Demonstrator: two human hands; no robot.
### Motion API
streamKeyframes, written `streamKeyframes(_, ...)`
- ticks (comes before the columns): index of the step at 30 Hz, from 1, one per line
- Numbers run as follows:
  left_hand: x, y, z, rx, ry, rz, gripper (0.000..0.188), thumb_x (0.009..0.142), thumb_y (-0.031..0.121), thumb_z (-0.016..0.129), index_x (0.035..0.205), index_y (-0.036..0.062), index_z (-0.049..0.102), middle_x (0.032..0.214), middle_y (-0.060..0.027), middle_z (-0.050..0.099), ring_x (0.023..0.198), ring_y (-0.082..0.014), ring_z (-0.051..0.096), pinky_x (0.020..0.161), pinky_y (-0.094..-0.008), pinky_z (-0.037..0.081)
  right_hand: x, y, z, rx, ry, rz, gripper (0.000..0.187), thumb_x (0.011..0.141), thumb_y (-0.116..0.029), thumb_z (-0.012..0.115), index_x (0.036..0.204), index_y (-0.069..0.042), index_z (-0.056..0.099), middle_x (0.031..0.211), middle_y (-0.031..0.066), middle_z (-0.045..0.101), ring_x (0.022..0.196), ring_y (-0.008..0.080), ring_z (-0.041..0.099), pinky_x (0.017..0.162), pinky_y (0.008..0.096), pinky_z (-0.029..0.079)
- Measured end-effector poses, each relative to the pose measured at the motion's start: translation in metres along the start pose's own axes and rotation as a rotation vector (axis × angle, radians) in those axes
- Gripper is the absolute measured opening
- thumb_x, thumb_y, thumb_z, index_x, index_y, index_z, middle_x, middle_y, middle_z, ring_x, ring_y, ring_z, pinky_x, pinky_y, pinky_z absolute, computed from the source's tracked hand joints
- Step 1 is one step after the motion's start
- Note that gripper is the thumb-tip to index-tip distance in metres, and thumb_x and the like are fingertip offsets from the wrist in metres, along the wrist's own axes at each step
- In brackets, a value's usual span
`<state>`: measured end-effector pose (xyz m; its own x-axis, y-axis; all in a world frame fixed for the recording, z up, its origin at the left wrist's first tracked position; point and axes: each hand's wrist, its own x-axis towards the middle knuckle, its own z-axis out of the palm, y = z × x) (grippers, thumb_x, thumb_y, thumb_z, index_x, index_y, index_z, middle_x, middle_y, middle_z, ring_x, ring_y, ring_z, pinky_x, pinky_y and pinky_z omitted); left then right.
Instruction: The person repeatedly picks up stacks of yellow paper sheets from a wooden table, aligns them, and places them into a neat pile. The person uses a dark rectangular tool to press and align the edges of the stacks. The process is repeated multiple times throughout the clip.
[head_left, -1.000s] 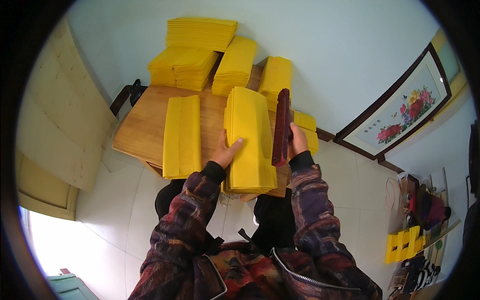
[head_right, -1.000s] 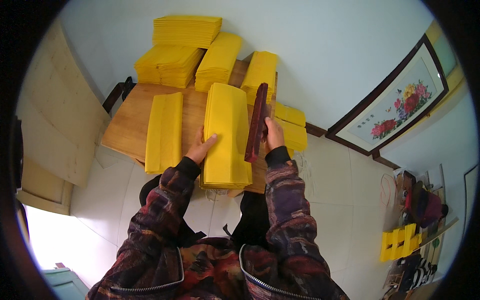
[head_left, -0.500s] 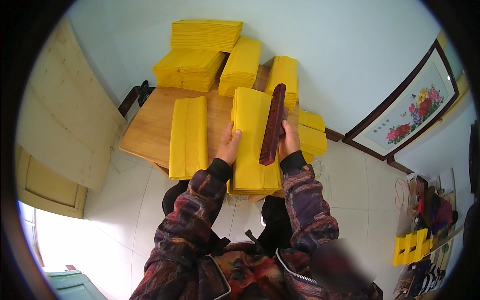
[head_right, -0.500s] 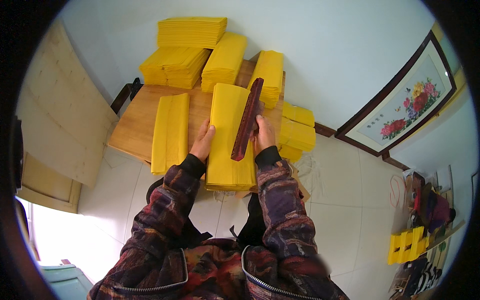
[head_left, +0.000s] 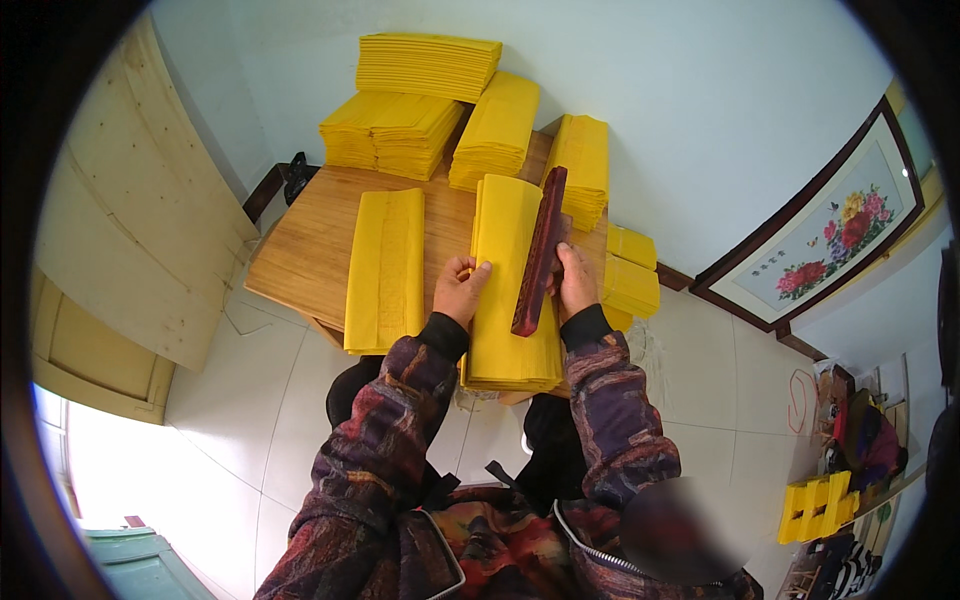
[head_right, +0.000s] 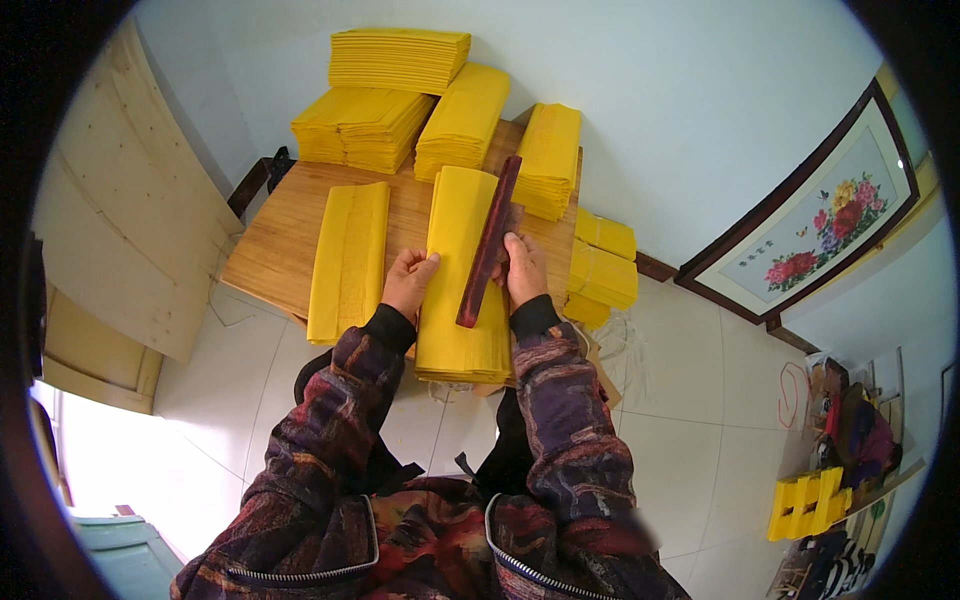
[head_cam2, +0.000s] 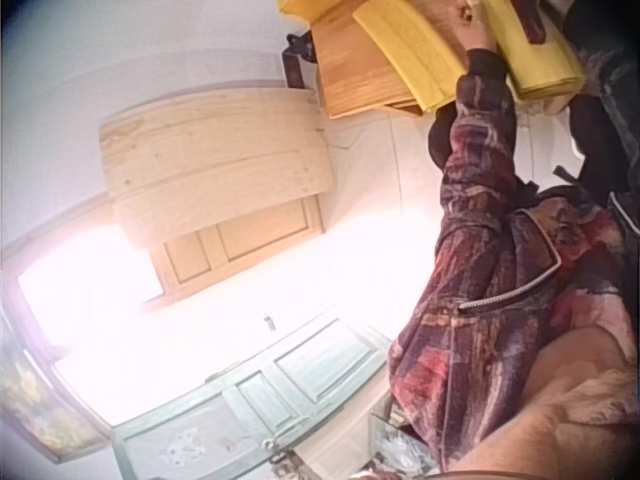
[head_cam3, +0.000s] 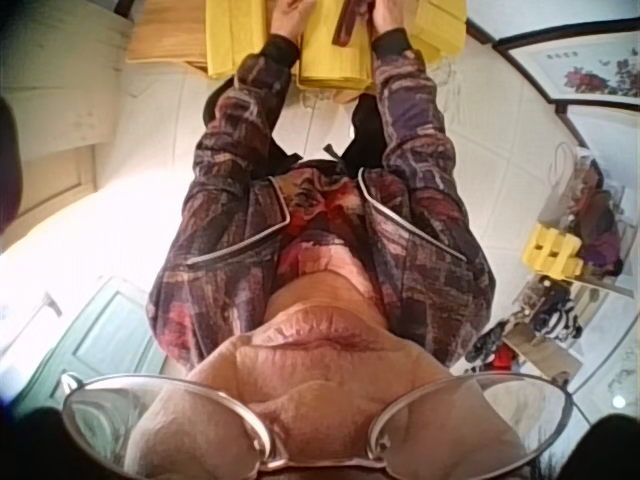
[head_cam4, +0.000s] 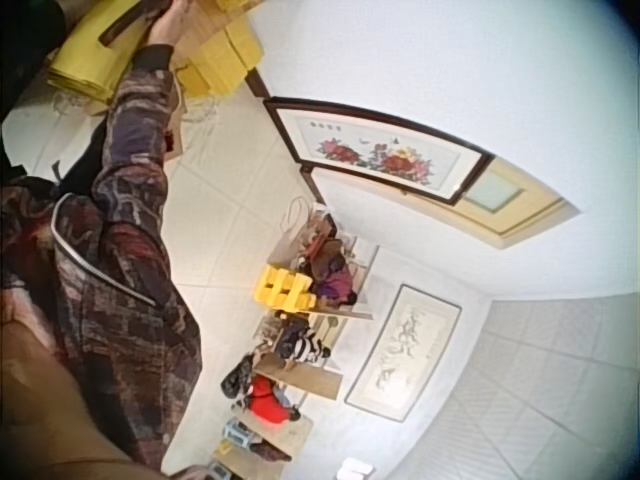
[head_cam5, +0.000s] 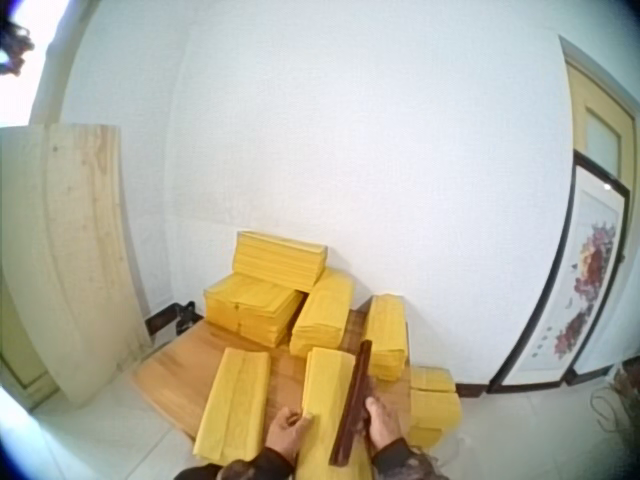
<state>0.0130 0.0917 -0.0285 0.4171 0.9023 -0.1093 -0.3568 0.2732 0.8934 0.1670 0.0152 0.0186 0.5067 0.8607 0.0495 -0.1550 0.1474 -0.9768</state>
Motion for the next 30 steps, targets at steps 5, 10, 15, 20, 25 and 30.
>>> streamKeyframes(5,-0.004,0.007,0.001,-0.027,0.011,-0.057,0.018,0.08,0.01,0.064,0.068,0.0039,0.053,0.065,-0.0013,0.056,0.053,-0.0094,0.05,0.05,-0.0241,0.044,0.003,0.005,0.002,-0.025,-0.002,0.027,0.023,0.09,-0.031,0.048,0.082,-0.009,0.051,0.067,0.0016,0.053,0.051,0.0118,0.048,0.046,0.025,0.036)
streamKeyframes(10,0.0,0.004,-0.001,-0.092,0.012,-0.093,0.02,0.079,0.009,0.065,0.064,0.0047,0.052,0.062,-0.001,0.055,0.05,-0.0092,0.05,0.046,-0.0247,0.042,0.014,-0.006,-0.003,0.019,0.031,0.034,0.028,0.089,-0.035,0.049,0.082,-0.008,0.051,0.062,0.0019,0.05,0.052,0.0131,0.05,0.048,0.0269,0.037)
streamKeyframes(15,0.002,0.003,-0.004,-0.019,-0.044,-0.103,0.012,0.081,0.011,0.064,0.075,0.0032,0.056,0.073,-0.0061,0.062,0.059,-0.0139,0.059,0.053,-0.0278,0.051,0.007,-0.059,-0.039,-0.171,0.041,-0.039,0.028,0.087,-0.034,0.05,0.081,-0.007,0.053,0.063,0.0031,0.052,0.051,0.0124,0.049,0.045,0.0267,0.035)
streamKeyframes(20,0.002,0.003,0.001,-0.047,-0.001,-0.088,0.022,0.078,0.01,0.066,0.062,0.0062,0.051,0.06,-0.0008,0.054,0.049,-0.0085,0.048,0.045,-0.0237,0.04,0.006,-0.063,-0.05,-0.275,0.014,0.012,0.027,0.086,-0.032,0.052,0.08,-0.005,0.053,0.064,0.0039,0.052,0.049,0.013,0.049,0.043,0.0272,0.035)
streamKeyframes(25,0.007,0.0,-0.005,-0.033,-0.017,-0.096,0.017,0.08,0.012,0.065,0.069,0.0048,0.054,0.066,-0.0027,0.057,0.053,-0.0104,0.053,0.048,-0.0249,0.044,0.001,-0.016,-0.033,0.143,0.098,0.032,0.025,0.088,-0.033,0.051,0.084,-0.009,0.054,0.069,0.0017,0.054,0.051,0.0117,0.048,0.045,0.0258,0.037)
streamKeyframes(30,0.006,0.004,-0.003,-0.007,-0.034,-0.174,0.018,0.083,0.017,0.064,0.088,0.0006,0.059,0.079,-0.0069,0.063,0.063,-0.0151,0.061,0.056,-0.0283,0.051,0.002,0.006,-0.022,0.289,0.015,0.065,0.025,0.091,-0.029,0.046,0.097,-0.006,0.054,0.089,0.0037,0.056,0.074,0.0139,0.052,0.064,0.0279,0.041)
